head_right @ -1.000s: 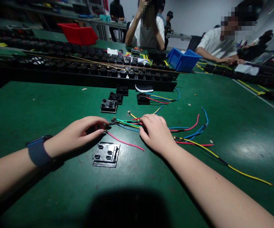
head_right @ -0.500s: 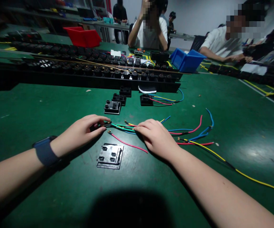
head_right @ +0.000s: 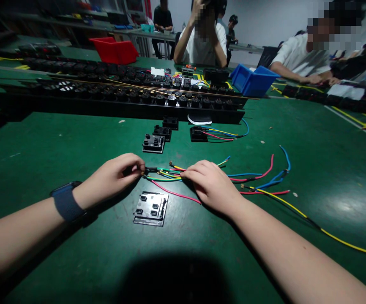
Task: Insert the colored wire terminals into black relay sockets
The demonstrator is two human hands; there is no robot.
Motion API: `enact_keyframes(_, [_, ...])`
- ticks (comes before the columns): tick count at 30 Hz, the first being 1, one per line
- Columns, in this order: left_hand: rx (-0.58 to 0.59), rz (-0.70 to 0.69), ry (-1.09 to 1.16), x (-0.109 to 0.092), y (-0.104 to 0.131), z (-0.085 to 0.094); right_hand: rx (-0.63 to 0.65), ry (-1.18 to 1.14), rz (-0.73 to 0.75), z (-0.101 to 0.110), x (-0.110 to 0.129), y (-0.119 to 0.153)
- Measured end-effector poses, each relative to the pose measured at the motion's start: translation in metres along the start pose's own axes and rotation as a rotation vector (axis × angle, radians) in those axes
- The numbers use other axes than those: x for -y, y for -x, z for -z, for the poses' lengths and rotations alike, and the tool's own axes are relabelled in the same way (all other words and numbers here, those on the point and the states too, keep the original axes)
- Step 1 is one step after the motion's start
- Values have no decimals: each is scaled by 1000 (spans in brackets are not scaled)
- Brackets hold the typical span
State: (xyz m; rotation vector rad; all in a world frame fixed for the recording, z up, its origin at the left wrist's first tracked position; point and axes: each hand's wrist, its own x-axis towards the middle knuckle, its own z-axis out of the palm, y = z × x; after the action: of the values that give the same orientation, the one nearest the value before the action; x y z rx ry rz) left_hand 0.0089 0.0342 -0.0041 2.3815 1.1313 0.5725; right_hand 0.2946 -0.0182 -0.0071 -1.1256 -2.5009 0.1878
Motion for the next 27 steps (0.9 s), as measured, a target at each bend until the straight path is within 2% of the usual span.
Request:
enact_keyframes(3, [-40,43,44,-1,0,0,-12,27,-42,1,2,-1])
enact_keyframes(9, [-91,88,167,-7,2,3,-65,138,-246,0,4,-3])
enact_keyframes(13, [-115,138,180,-9,3,6,-38,125,-252,0,3,-4])
enact_keyframes(21, [-128,208,279,-6,3,3,-61,16,-163,1,8,-4])
enact_keyframes(23, [-132,195,279,-5,4,2,-101,15,-170,2,10,-3])
enact_keyframes(27, [-158,138,261,-6,5,1,-260,69,-240,5,10,-2])
